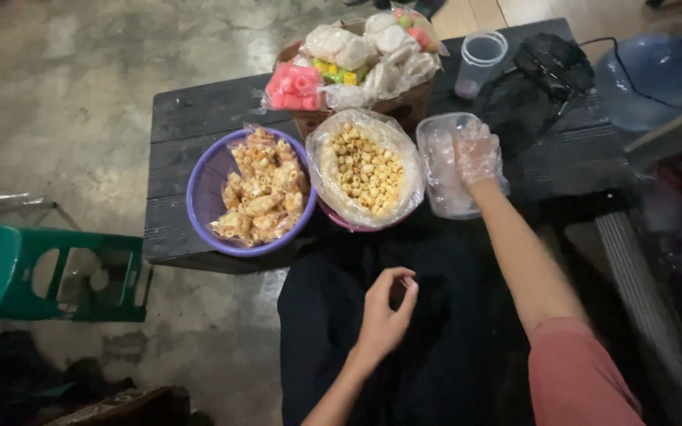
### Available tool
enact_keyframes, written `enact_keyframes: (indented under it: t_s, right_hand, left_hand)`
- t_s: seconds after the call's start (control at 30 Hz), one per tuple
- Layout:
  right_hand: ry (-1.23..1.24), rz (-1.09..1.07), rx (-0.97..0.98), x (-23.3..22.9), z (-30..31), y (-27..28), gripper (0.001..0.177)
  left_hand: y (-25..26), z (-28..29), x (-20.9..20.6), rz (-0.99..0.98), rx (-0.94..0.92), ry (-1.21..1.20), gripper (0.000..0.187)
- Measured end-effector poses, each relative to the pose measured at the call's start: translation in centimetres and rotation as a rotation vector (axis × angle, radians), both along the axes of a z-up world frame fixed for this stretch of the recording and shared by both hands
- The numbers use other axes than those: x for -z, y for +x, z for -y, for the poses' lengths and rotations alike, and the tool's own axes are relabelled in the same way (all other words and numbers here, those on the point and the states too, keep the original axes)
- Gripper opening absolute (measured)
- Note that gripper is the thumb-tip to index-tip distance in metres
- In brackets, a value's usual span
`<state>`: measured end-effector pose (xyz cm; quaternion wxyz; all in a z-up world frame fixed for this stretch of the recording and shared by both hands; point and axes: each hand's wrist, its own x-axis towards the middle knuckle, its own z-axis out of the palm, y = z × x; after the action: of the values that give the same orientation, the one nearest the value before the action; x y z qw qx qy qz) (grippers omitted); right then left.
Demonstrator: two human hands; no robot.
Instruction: Manually portioning and packaging small snack items into plastic bags.
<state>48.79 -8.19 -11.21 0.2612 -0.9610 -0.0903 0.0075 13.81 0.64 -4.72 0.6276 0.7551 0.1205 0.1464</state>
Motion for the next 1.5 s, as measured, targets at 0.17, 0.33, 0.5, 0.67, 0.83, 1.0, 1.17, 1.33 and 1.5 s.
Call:
enact_keyframes:
  t_s: [0.17, 0.33, 0.5, 0.67, 0.83, 1.0, 1.17, 1.33, 1.5]
  right_hand:
    - [-0.688, 0.492, -0.305, 12.0, 1.6, 7.8, 0.024]
    - [-0.102, 0.225, -0.066, 9.6, 2.5, 6.6, 0.042]
    - [0.110, 0.410, -0.225, 1.6, 3.3, 1.9, 0.010]
    - [0.438, 0.090, -0.058, -5.7, 4.8, -2.7, 0.015]
    - [0.731, -0.311, -0.064, -12.0, 7.4, -14.5, 0.030]
    - [1.095, -0.486, -0.052, -6.2, 10.0, -24.7, 0.035]
    - [1.136, -0.435, 0.036, -9.5, 8.0, -32.2, 0.031]
    - [1.176, -0.385, 0.150, -12.8, 6.1, -36.1, 0.025]
    - [1.059, -0.280, -0.029, -17.9, 5.5, -39.1, 0.022]
  left_hand:
    - [-0.4, -0.1, 0.2, -0.089, 0.028, -0.046, 0.019]
    - [-0.7, -0.1, -0.2, -0.151, 0.011, -0.049, 0.020]
    - [-0.9, -0.2, -0.9, -0.113, 0.037, -0.057, 0.016]
    - [-1.1, 0.0, -2.2, 0.008, 0.056, 0.025, 0.012]
    - [-1.3, 0.3, -4.9, 0.257, 0.066, 0.399, 0.026]
    - [-1.0, 0.6, -9.2, 0.450, 0.143, 0.692, 0.062]
    - [-3.2, 1.9, -8.0, 0.385, 0.244, 0.554, 0.050]
    - [-5.8, 3.2, -6.6, 0.353, 0.208, 0.106, 0.046]
    - [-7.1, 3.0, -5.2, 0.262, 0.191, -0.226, 0.049]
